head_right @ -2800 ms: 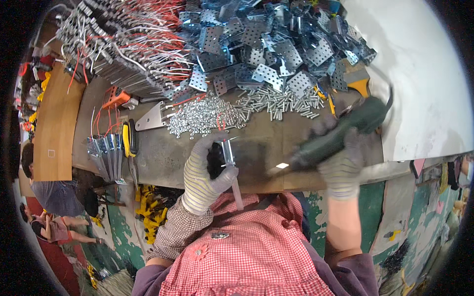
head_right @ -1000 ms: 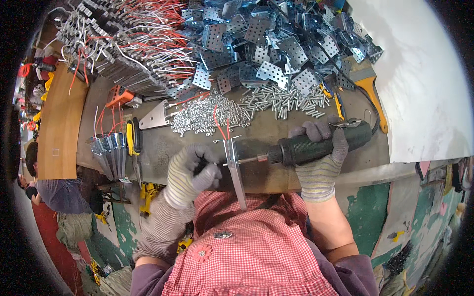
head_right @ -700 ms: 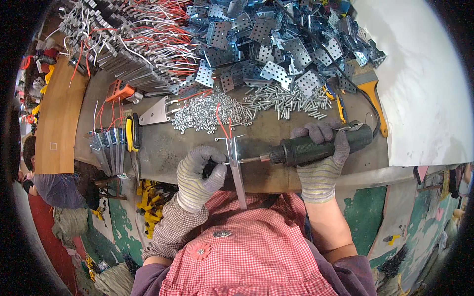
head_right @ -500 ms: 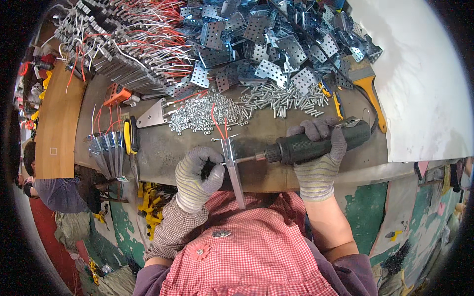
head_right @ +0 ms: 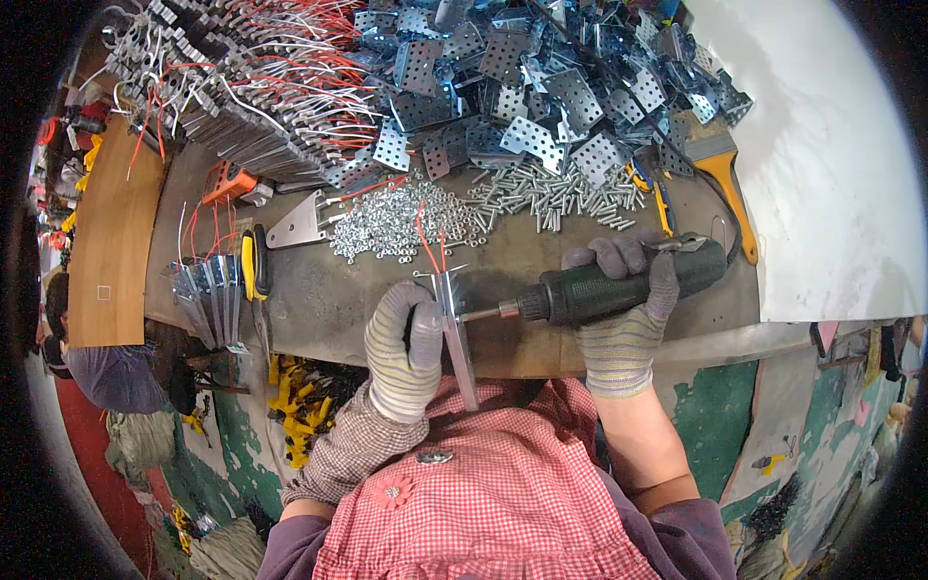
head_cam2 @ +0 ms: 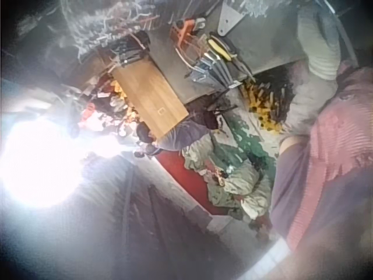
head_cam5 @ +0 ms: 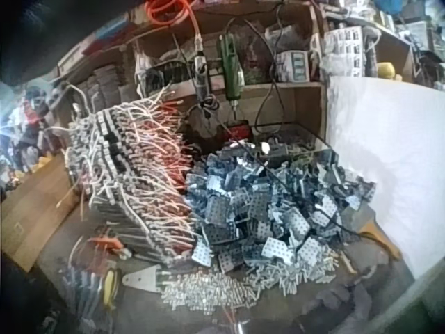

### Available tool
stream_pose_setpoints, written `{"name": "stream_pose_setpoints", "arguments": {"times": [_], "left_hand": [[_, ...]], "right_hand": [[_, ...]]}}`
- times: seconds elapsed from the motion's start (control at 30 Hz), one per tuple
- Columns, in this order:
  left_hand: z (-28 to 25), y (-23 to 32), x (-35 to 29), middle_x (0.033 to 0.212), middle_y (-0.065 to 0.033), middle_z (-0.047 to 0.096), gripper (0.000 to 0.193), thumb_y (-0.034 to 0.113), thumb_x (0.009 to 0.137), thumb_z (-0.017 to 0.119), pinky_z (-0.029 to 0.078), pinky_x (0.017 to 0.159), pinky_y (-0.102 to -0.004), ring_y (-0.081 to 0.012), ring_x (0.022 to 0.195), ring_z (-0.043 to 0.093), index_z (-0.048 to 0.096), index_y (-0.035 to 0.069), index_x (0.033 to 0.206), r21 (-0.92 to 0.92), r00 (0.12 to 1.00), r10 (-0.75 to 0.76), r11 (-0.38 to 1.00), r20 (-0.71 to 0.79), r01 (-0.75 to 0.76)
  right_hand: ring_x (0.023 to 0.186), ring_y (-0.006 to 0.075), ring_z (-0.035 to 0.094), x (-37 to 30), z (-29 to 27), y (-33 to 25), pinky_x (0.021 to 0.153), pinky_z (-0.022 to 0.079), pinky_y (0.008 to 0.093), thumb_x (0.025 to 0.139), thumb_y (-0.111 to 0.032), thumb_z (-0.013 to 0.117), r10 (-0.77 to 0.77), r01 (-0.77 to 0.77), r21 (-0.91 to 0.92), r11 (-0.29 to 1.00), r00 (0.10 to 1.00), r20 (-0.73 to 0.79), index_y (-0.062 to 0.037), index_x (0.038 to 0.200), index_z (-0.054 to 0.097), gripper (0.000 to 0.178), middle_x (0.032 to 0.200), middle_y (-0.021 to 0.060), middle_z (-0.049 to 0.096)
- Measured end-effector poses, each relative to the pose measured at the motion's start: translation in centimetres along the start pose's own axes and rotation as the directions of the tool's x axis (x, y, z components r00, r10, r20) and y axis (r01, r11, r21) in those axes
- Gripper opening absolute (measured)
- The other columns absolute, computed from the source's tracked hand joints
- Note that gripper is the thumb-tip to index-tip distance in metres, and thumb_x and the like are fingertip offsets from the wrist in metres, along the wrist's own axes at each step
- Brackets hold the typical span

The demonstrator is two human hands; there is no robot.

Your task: The person assembles electrical components by fitting perforated metal plates onto base units with wires, fastening them using an electric screwdriver, and placing the assembled units aside.

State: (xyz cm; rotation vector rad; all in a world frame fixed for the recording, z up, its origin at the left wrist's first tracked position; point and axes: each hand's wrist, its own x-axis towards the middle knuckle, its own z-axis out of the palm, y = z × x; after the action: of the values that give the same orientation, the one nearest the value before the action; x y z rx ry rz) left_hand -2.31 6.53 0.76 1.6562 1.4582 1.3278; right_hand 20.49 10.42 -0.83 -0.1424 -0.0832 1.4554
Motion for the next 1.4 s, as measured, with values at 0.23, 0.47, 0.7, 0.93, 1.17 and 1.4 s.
{"name": "stream_pose_setpoints", "arguments": {"times": [0.23,0.47,0.7,0.93,1.17,1.4], "left_hand": [[0.8,-1.2,-0.7,0.080,-0.0152,0.062,0.012,0.015,0.098,0.065,0.049,0.064,-0.0493,-0.0402,0.071,0.062,0.061,0.005,0.094,0.208,0.981,0.193,0.960,-0.011,-0.187],[0.8,-0.9,-0.5,0.081,-0.0152,0.062,0.008,0.011,0.098,0.064,0.050,0.063,-0.0490,-0.0400,0.070,0.062,0.060,0.005,0.096,0.191,0.978,0.209,0.960,-0.002,-0.205],[0.1,-0.8,0.2,0.078,-0.0135,0.064,0.015,0.017,0.103,0.060,0.050,0.061,-0.0450,-0.0348,0.066,0.064,0.061,0.004,0.097,0.193,0.971,0.236,0.955,-0.030,-0.226],[-4.9,2.1,6.6,0.094,-0.0052,0.063,0.033,0.036,0.108,0.056,0.051,0.064,-0.0283,-0.0147,0.078,0.064,0.064,0.004,0.115,-0.106,0.904,-0.215,0.957,0.371,0.271],[-6.9,7.1,-1.3,0.116,-0.0090,0.073,0.044,-0.009,0.089,0.071,0.057,0.087,-0.0305,-0.0119,0.099,0.070,0.062,0.001,0.131,-0.282,0.939,-0.136,0.931,0.316,0.230],[-3.9,2.8,-2.6,0.097,-0.0033,0.068,0.065,0.001,0.087,0.077,0.056,0.083,-0.0290,-0.0120,0.086,0.066,0.055,0.007,0.148,-0.064,0.939,-0.118,0.987,0.323,0.146]], "right_hand": [[0.086,0.0115,0.049,-0.4,0.1,0.4,0.099,0.044,0.0396,0.096,-0.028,0.078,-0.001,0.001,-0.057,0.998,1.000,-0.001,-0.0203,0.117,0.059,0.029,0.092,-0.0077,0.046],[0.086,0.0124,0.049,-0.2,-0.1,0.3,0.097,0.044,0.0397,0.099,-0.027,0.075,-0.019,0.019,-0.095,0.995,1.000,-0.006,-0.0197,0.120,0.059,0.028,0.091,-0.0080,0.045],[0.088,0.0136,0.049,-0.1,-0.3,-0.1,0.098,0.045,0.0418,0.099,-0.038,0.076,0.020,-0.020,0.018,1.000,1.000,0.015,-0.0173,0.130,0.062,0.040,0.091,-0.0068,0.047],[0.086,0.0146,0.049,-0.6,1.0,0.3,0.100,0.045,0.0434,0.094,-0.051,0.077,0.135,-0.139,0.078,0.987,0.989,0.051,-0.0185,0.134,0.065,0.054,0.089,-0.0062,0.046],[0.085,0.0142,0.049,-0.6,-0.3,-1.6,0.100,0.045,0.0423,0.092,-0.037,0.079,0.022,-0.023,0.048,0.999,1.000,0.016,-0.0197,0.118,0.068,0.033,0.085,-0.0058,0.047],[0.083,0.0141,0.050,-0.3,-0.1,-1.0,0.098,0.046,0.0420,0.092,-0.033,0.079,-0.001,0.003,0.063,0.998,1.000,-0.031,-0.0184,0.115,0.067,0.030,0.083,-0.0061,0.049]]}}
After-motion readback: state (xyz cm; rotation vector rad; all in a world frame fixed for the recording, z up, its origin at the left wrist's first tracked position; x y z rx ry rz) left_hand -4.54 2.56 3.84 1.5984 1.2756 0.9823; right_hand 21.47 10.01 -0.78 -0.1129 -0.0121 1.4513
